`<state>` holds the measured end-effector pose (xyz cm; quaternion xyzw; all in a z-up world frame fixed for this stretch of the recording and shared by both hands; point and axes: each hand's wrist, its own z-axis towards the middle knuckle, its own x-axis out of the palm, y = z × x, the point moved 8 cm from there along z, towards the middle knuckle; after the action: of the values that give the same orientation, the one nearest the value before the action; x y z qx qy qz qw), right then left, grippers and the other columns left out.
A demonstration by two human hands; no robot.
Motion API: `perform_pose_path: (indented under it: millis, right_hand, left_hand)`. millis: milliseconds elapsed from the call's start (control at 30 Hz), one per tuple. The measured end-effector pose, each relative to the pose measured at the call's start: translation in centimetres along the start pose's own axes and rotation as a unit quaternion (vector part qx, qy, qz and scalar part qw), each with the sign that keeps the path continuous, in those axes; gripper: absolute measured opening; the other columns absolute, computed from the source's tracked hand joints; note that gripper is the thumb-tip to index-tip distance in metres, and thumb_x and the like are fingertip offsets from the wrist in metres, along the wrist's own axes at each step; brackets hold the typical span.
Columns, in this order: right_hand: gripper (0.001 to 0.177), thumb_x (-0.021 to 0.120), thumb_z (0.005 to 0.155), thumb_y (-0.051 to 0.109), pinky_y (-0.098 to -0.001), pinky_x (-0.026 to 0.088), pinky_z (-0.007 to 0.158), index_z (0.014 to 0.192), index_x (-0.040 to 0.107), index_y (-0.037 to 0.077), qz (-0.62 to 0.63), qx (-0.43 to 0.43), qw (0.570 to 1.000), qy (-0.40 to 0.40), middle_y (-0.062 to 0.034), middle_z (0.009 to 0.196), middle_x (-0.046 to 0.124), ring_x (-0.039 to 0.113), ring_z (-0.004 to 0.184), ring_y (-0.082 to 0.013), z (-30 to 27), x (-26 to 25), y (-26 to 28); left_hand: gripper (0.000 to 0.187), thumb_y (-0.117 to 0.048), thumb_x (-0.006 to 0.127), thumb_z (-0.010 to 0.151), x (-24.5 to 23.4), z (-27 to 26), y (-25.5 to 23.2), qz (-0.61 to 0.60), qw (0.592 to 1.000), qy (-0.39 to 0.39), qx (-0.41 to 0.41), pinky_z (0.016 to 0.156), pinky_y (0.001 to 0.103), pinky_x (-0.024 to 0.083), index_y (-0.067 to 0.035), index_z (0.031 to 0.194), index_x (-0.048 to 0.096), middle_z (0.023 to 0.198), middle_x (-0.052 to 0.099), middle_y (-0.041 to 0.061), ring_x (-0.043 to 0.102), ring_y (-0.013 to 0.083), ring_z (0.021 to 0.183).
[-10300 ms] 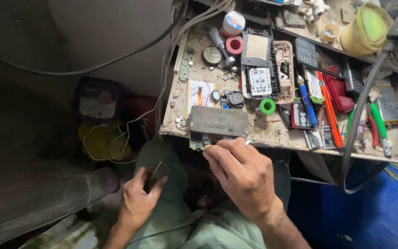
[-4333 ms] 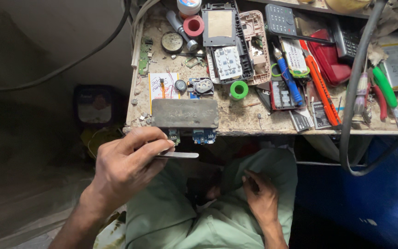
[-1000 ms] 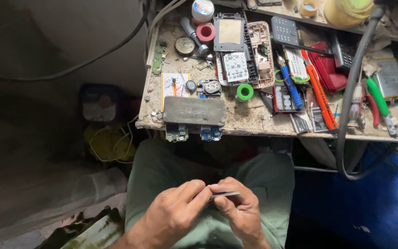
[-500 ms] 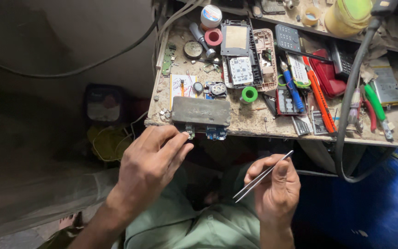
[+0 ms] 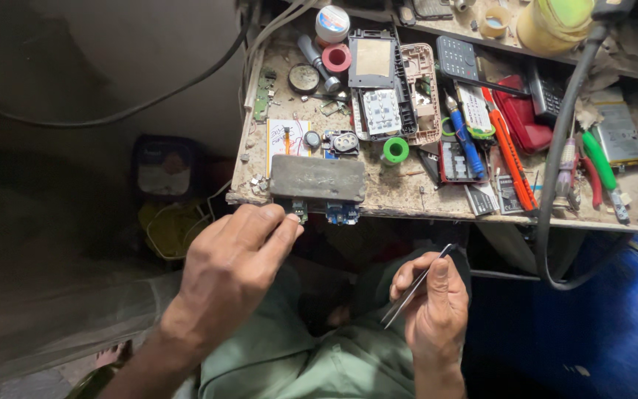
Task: The person sits on the floor and uses tweezers and a soldering iron to repair a small electronic circuit board. They pick up small components, place them on the board, and apply heat to solder the connections. The person also handles a black plastic casing and a small circuit board component.
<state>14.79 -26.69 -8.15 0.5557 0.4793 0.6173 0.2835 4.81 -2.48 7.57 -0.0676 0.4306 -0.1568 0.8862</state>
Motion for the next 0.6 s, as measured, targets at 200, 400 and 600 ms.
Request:
perform_pose_path:
  millis: [200, 400, 600]
  right_hand:
    - [0.033, 0.053, 0.109, 0.035, -0.031, 0.05, 0.063, 0.105, 0.057, 0.003, 0.008, 0.007, 1.0, 0.003, -0.0125, 0.08, 0.062, 0.06, 0.07, -0.0198, 0.0, -0.5, -0.7]
    - [0.033, 0.052, 0.109, 0.035, -0.0306, 0.051, 0.063, 0.104, 0.057, 0.003, -0.003, 0.022, 1.0, 0.002, -0.0122, 0.08, 0.063, 0.061, 0.07, -0.019, -0.2, -0.8, -1.3]
    - [0.033, 0.052, 0.109, 0.034, -0.0298, 0.052, 0.064, 0.104, 0.058, 0.002, -0.008, 0.028, 0.999, 0.014, -0.0117, 0.08, 0.064, 0.061, 0.071, -0.0184, -0.2, -1.0, -2.0]
  left_hand:
    - [0.015, -0.01, 0.076, 0.088, 0.0, 0.5, 0.5, -0.023, 1.0, 0.01, -0.013, 0.07, 0.036, 0.056, 0.0, 0.097, 0.069, 0.095, 0.067, 0.009, 0.069, 0.0242, 0.085]
    - [0.015, -0.013, 0.076, 0.088, 1.0, 0.9, 1.9, -0.071, 0.994, 0.055, -0.065, 0.062, 0.035, 0.055, -0.004, 0.092, 0.066, 0.091, 0.063, 0.007, 0.069, 0.0234, 0.076]
    - [0.015, -0.014, 0.077, 0.087, 1.4, 1.1, 2.2, -0.07, 0.991, 0.086, -0.08, 0.058, 0.037, 0.054, -0.005, 0.089, 0.066, 0.09, 0.062, 0.007, 0.069, 0.0248, 0.072]
